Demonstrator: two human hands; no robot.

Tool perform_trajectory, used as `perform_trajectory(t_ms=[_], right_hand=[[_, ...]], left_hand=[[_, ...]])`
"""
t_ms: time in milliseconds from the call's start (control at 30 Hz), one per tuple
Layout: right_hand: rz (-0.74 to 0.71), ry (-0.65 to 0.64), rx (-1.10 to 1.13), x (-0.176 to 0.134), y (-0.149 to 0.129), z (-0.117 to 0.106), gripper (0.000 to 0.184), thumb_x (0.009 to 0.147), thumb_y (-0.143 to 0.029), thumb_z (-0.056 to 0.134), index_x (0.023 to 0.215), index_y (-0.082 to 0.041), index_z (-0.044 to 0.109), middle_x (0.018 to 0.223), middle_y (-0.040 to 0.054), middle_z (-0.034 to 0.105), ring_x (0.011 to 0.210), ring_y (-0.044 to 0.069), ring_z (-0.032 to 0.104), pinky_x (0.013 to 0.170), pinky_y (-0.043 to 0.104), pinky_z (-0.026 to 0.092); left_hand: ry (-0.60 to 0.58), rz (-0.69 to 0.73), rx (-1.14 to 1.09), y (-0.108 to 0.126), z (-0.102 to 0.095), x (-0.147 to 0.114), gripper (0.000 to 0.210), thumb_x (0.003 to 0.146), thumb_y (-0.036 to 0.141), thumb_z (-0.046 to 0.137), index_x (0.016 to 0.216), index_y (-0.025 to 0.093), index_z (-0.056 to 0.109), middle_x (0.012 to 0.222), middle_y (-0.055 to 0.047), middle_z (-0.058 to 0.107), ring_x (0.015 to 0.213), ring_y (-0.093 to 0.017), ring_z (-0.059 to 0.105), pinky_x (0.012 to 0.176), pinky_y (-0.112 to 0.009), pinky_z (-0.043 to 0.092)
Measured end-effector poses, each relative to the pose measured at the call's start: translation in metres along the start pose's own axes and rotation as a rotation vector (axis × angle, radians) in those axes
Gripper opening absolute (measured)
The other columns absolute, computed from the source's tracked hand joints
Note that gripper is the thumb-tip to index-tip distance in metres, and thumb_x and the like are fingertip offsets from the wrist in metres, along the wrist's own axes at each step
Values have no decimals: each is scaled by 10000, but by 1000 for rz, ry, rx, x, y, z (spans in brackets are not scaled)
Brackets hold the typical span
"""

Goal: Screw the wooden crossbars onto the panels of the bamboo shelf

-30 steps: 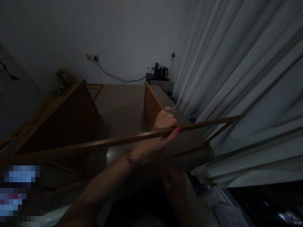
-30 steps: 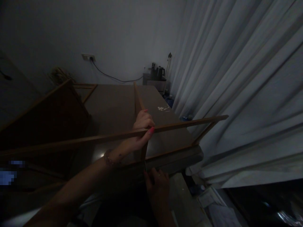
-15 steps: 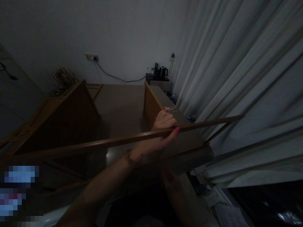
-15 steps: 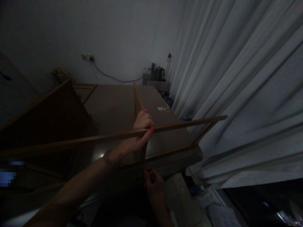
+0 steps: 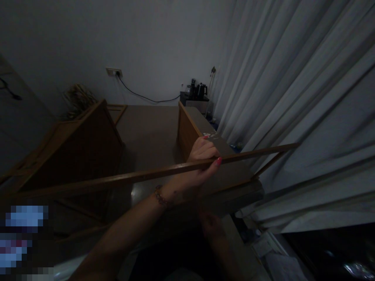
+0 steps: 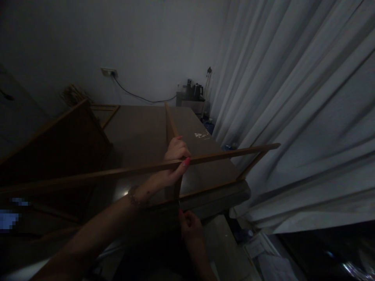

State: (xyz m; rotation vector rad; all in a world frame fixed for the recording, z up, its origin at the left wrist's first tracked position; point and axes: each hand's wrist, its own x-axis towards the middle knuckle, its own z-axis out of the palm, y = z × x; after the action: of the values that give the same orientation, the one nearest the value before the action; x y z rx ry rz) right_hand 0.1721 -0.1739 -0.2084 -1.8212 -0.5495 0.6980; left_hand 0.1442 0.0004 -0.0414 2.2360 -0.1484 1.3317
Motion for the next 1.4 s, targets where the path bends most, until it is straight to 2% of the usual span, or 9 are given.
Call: perform_trajectory(t_ms=[167, 300, 433, 600, 733, 900, 1000, 1133, 1400], right_hand=[[-124, 94, -59, -8, -4, 0, 435, 808, -640, 559, 728, -214, 600, 661, 30, 663, 588, 164, 598, 550, 246, 453], [-254, 131, -112, -9, -1, -1, 322, 874, -493, 564, 978, -195, 628, 848, 64, 712, 732, 187, 652, 652, 266, 495], [-474, 138, -246, -3, 7, -1, 300, 915, -461, 518, 811, -221, 665, 804, 59, 698, 760, 197, 646, 705, 297, 505], [-716, 79, -383, 5, 11, -6, 288, 960, -383, 475, 826, -237, 684, 818, 51, 712, 783, 196, 649, 718, 315, 516], [-845, -1, -503, 8, 13, -15, 208, 958, -295, 487, 991, -237, 683, 907, 53, 729, 862, 206, 662, 779, 344, 530], [-995, -59, -648, 13, 17, -22, 299, 995, -282, 410, 1202, -222, 618, 999, 54, 734, 888, 194, 673, 907, 381, 508], [-1046, -47, -676, 15, 15, -24, 309, 1010, -278, 376, 1159, -223, 642, 977, 51, 733, 873, 188, 660, 895, 368, 504], [-1029, 14, -719, 14, 10, -25, 269, 994, -295, 433, 1077, -269, 687, 944, 51, 704, 883, 196, 618, 794, 328, 503], [-1104, 25, -778, 13, 18, -28, 217, 967, -188, 478, 1002, -259, 679, 932, 30, 709, 874, 176, 599, 825, 326, 426]], left_hand=[[11, 1, 8, -1, 1, 0, 317, 982, 383, 354, 741, 211, 467, 735, 7, 490, 783, -164, 499, 1001, -435, 421], [-9, -12, 19, 1, -1, 0, 302, 985, 363, 355, 744, 214, 461, 749, 5, 500, 802, -168, 511, 1026, -450, 410], [-32, -37, 7, 1, -1, -2, 290, 985, 358, 357, 754, 216, 459, 746, 12, 495, 795, -163, 518, 1031, -458, 415], [-26, -49, 29, -3, 1, -4, 313, 980, 393, 338, 756, 217, 468, 751, 2, 524, 822, -178, 525, 1051, -473, 398], [-25, -52, 47, -1, 1, -2, 347, 986, 420, 314, 757, 217, 479, 752, -2, 525, 823, -178, 529, 1047, -463, 409], [-21, -31, 15, 2, -1, -1, 329, 994, 393, 324, 758, 214, 467, 751, 9, 500, 824, -163, 521, 1068, -445, 399], [-21, -37, 11, 1, 0, -2, 305, 993, 375, 341, 761, 212, 454, 751, 13, 503, 822, -157, 516, 1048, -436, 411], [-30, -31, 29, -1, 0, -2, 321, 995, 388, 331, 769, 211, 475, 746, 11, 518, 822, -157, 527, 1057, -438, 396], [-27, -43, 63, -3, 0, -5, 321, 988, 398, 330, 763, 211, 464, 764, 1, 534, 829, -168, 527, 1012, -436, 409]])
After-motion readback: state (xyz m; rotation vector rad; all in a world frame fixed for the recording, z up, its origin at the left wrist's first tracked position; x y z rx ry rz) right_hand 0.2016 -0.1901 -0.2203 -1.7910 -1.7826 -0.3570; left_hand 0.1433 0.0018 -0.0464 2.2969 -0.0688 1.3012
